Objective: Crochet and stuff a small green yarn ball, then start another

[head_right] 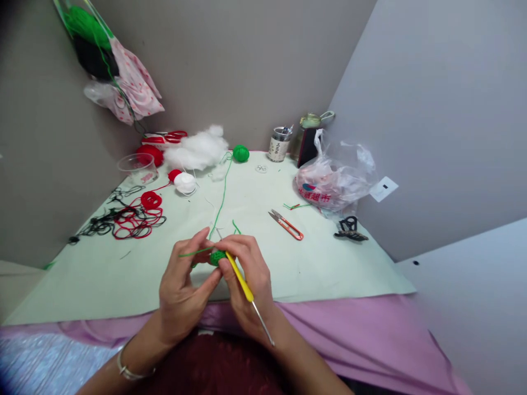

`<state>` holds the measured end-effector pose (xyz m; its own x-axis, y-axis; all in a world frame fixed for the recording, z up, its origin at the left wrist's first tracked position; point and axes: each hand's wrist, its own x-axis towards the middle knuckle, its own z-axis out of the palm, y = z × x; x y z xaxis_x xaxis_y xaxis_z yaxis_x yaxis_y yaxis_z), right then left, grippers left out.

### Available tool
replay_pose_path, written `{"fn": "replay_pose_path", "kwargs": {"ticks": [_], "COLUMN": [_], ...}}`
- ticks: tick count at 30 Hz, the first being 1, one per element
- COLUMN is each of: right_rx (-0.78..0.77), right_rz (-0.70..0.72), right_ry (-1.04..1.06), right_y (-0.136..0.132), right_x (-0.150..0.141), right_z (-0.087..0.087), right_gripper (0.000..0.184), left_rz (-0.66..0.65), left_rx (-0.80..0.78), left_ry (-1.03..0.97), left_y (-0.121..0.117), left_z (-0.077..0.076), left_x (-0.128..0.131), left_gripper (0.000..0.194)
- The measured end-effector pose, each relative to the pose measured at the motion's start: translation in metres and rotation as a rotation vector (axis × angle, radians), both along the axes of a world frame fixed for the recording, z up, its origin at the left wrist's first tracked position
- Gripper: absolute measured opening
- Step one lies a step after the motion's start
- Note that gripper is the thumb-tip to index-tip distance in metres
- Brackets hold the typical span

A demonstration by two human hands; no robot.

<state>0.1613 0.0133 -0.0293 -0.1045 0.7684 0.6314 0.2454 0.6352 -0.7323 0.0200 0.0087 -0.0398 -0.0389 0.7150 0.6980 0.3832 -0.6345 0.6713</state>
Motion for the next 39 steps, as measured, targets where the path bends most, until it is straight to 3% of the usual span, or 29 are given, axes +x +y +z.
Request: {"fn": "replay_pose_path", "kwargs": {"ticks": [7, 15, 21, 25, 30, 39], "right_rx": [0.017, -0.056, -0.061, -0.138, -0.216, -0.270], "right_rz": [-0.076, 0.043, 0.070, 0.142, 0.222, 0.368], "right_ry": [0.095, 0.292, 0.366, 0.503, 0.577, 0.495], "right_y": [-0.002, 0.000, -0.001, 0.003, 0.009, 0.013], "right_x": [0.003, 0.008, 0.007, 0.007, 0.011, 0.035], "right_z": [-0.002, -0.008, -0.014, -0.015, -0.007, -0.007], "right_gripper": [0.035, 0.030, 0.028, 0.018, 0.014, 0.019], "left_rz": [-0.102, -0.288, -0.345, -0.362, -0.347, -0.370], "left_rx": [-0.161, -0.386, -0.522, -0.540, -0.455, -0.449], "left_ry": [-0.076, -0.289, -0.400, -0.375, -0.292, -0.189], "left_y": [-0.001, -0.002, -0.004, -0.005, -0.003, -0.002], "left_z": [0.005, 0.010, 0.012, 0.013, 0.015, 0.020], "left_x": [0.001, -0.004, -0.004, -0.005, -0.007, -0.011], "left_gripper": [0.074, 0.068, 0.064, 0.067, 0.065, 0.064]}}
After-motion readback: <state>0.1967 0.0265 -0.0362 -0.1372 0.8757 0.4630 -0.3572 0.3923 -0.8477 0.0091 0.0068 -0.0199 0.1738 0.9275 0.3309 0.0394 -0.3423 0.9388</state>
